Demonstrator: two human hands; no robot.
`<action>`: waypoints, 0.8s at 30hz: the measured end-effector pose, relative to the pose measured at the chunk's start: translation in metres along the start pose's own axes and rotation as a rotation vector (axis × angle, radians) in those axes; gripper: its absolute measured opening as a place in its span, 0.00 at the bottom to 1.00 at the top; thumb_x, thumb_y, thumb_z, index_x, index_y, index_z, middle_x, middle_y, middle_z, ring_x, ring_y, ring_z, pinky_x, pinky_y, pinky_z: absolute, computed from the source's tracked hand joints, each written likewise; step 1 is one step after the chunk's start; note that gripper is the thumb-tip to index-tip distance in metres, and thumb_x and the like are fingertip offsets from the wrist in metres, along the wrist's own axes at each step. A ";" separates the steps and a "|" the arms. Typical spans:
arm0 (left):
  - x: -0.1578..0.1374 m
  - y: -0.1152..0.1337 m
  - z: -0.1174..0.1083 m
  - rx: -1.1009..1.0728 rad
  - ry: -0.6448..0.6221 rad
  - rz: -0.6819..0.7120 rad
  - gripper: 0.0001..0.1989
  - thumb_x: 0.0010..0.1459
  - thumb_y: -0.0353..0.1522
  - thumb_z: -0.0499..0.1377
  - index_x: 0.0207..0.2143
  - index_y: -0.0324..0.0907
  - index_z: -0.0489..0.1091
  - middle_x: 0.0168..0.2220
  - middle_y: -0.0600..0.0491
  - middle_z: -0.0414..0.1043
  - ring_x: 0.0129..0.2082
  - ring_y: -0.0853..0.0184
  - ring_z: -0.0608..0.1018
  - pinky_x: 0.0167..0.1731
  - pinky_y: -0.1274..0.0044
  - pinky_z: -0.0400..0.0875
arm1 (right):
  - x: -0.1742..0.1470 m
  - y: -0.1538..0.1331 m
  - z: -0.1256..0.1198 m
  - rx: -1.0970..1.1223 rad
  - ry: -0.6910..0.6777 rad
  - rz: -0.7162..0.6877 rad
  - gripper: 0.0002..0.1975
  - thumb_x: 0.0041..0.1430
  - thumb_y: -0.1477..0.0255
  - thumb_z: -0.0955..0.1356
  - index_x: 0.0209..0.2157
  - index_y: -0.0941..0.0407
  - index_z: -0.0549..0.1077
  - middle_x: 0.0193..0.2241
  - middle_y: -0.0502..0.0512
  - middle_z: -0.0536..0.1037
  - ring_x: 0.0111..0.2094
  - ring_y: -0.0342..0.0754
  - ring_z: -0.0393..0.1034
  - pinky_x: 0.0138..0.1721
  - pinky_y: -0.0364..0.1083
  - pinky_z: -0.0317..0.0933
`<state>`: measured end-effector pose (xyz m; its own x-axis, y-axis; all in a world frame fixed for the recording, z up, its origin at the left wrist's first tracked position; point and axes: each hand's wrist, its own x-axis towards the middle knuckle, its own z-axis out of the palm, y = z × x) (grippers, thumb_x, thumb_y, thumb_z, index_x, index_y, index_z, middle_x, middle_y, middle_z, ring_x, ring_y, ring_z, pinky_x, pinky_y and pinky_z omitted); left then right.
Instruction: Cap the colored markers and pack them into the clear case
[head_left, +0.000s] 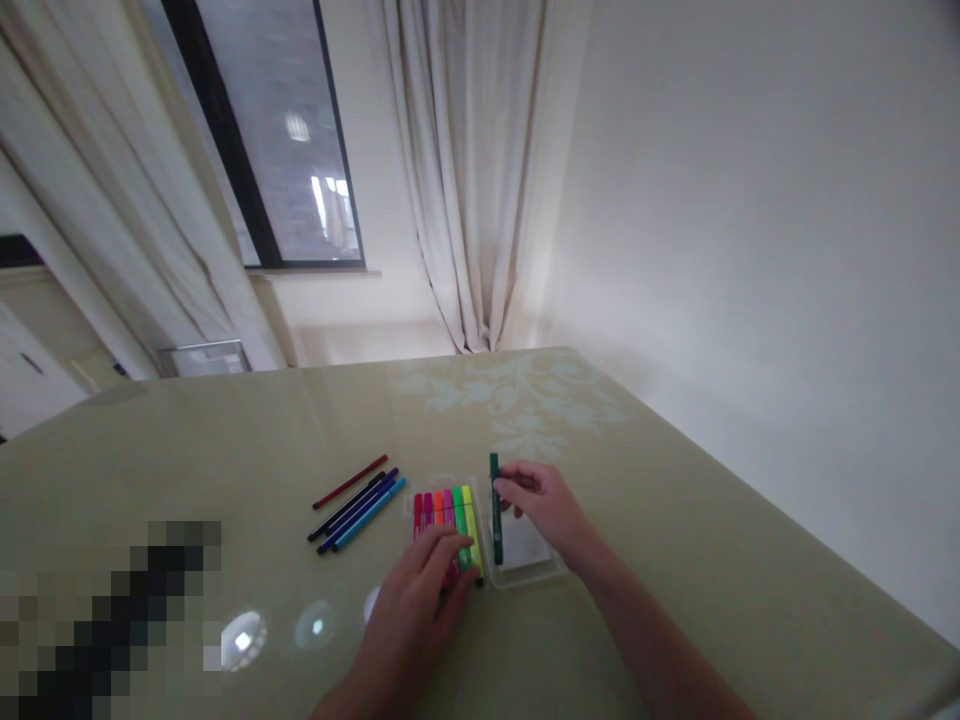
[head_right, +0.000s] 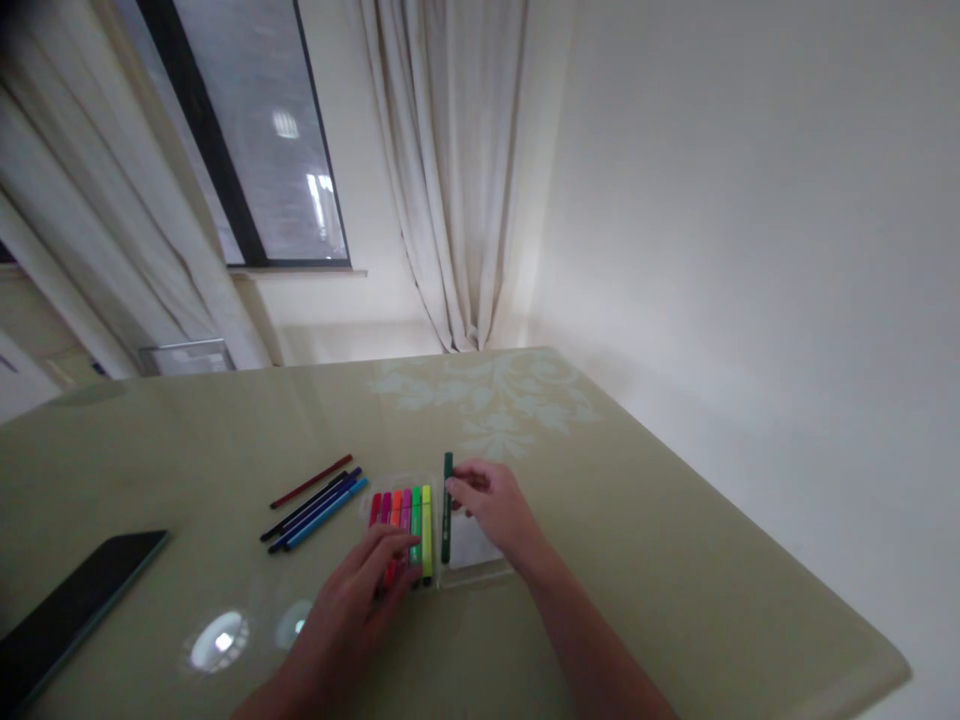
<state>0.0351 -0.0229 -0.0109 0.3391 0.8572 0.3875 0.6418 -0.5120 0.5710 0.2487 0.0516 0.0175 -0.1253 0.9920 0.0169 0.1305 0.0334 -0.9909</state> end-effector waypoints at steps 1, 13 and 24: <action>-0.001 -0.001 0.002 0.056 -0.019 0.065 0.13 0.69 0.35 0.55 0.54 0.49 0.70 0.53 0.48 0.75 0.51 0.59 0.79 0.51 0.66 0.77 | 0.003 0.003 -0.006 -0.042 0.011 0.033 0.14 0.53 0.62 0.73 0.36 0.57 0.79 0.28 0.53 0.81 0.28 0.46 0.75 0.26 0.42 0.63; -0.005 0.001 0.011 0.335 -0.201 0.347 0.29 0.65 0.28 0.59 0.66 0.53 0.61 0.63 0.54 0.70 0.61 0.61 0.73 0.60 0.64 0.70 | -0.004 0.012 0.011 -0.348 0.011 0.108 0.02 0.55 0.75 0.72 0.33 0.55 0.77 0.24 0.50 0.80 0.22 0.44 0.74 0.26 0.42 0.66; 0.001 0.003 0.004 0.274 -0.138 0.315 0.21 0.68 0.32 0.57 0.62 0.50 0.67 0.58 0.53 0.76 0.57 0.61 0.76 0.57 0.66 0.72 | -0.004 0.010 0.014 -0.608 0.008 -0.035 0.04 0.56 0.75 0.73 0.28 0.55 0.77 0.26 0.50 0.80 0.29 0.45 0.71 0.33 0.43 0.59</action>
<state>0.0404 -0.0229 -0.0121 0.6241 0.6704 0.4014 0.6448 -0.7320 0.2200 0.2371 0.0465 0.0054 -0.1330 0.9898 0.0517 0.6652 0.1278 -0.7356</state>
